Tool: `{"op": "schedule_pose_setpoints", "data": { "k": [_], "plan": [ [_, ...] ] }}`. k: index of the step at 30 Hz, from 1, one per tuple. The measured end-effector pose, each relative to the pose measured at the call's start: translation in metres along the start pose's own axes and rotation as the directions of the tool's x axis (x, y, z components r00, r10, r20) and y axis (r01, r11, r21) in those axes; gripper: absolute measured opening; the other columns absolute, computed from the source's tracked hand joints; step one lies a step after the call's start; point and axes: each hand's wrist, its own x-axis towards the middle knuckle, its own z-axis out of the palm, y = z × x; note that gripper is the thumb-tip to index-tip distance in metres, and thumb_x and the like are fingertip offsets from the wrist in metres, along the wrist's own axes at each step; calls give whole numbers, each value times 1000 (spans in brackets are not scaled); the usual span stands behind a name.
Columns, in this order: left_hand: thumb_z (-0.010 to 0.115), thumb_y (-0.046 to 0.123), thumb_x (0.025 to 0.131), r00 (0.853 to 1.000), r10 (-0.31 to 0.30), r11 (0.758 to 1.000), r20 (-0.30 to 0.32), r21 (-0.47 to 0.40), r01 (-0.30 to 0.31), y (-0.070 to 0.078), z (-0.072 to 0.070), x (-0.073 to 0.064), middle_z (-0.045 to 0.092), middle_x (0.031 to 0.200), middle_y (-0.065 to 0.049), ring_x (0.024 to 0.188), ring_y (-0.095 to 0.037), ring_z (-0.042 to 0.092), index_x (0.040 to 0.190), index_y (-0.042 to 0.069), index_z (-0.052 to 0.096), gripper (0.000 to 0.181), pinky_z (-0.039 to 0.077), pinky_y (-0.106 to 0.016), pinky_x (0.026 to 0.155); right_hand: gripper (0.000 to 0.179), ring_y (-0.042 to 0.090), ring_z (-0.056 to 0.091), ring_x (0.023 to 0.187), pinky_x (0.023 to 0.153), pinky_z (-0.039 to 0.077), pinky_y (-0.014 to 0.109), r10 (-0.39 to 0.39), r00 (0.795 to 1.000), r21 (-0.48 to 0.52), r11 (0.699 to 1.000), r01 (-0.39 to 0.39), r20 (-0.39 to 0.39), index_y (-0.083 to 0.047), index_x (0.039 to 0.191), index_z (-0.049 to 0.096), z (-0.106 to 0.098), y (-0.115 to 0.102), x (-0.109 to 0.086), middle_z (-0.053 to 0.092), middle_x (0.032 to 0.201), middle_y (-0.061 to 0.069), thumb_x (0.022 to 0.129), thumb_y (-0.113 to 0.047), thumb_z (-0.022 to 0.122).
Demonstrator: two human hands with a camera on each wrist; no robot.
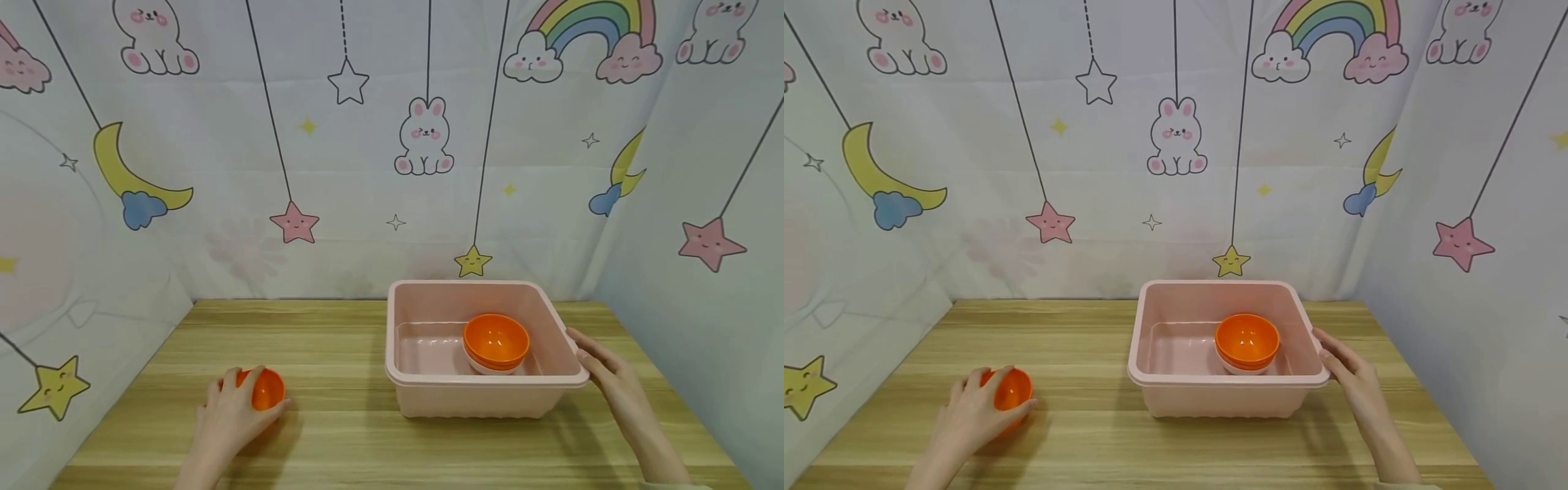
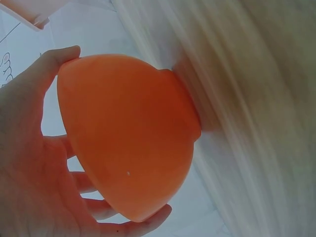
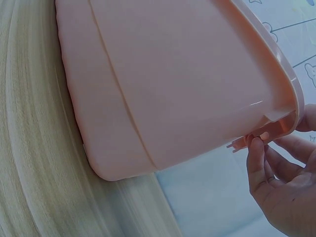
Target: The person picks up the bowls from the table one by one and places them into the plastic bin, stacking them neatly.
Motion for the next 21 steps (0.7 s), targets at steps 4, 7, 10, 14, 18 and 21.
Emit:
{"op": "schedule_pose_setpoints", "data": {
  "k": [4,7,10,14,18,21],
  "plan": [
    [67,65,75,1000,7,1000,3,-2,-7,2,0,1,43,127,-30,115,-54,39,132,9,52,82,42,-72,74,49,-21,45,113,84,41,4,5,1000,-1,1000,-5,3,-11,147,39,0,-1,-1,49,131,-32,102,-28,47],
    [68,64,75,1000,8,1000,21,0,-8,5,-1,3,43,128,-30,115,-55,39,133,9,52,81,42,-72,74,49,-21,45,114,84,41,4,-5,1000,28,1000,5,6,-10,147,40,-1,0,0,49,130,-32,102,-26,47],
    [67,65,75,999,5,1000,33,-3,-5,7,-1,5,42,130,-30,116,-55,39,133,10,52,82,42,-73,76,48,-21,45,114,84,41,4,-13,1000,37,999,13,8,-10,147,39,-1,1,0,50,130,-33,102,-25,47],
    [66,66,76,1000,10,1000,28,-12,-9,11,-1,8,42,132,-30,117,-54,38,133,11,52,81,41,-73,77,48,-22,45,114,85,40,3,-18,1000,42,999,18,10,-9,147,39,-1,2,1,49,130,-33,102,-24,47],
    [67,61,77,999,31,999,13,-14,-30,15,-2,9,43,130,-29,116,-53,39,133,11,53,76,43,-72,76,48,-21,45,115,85,40,4,-21,1000,49,999,20,8,-9,146,40,0,1,0,50,131,-32,102,-24,47],
    [68,58,78,999,44,999,9,-15,-44,19,-2,10,44,129,-28,116,-52,40,133,10,53,74,43,-71,76,48,-20,45,115,85,41,4,-23,1000,50,998,22,5,-9,146,40,0,0,0,51,131,-31,102,-24,47]
  ]
}}
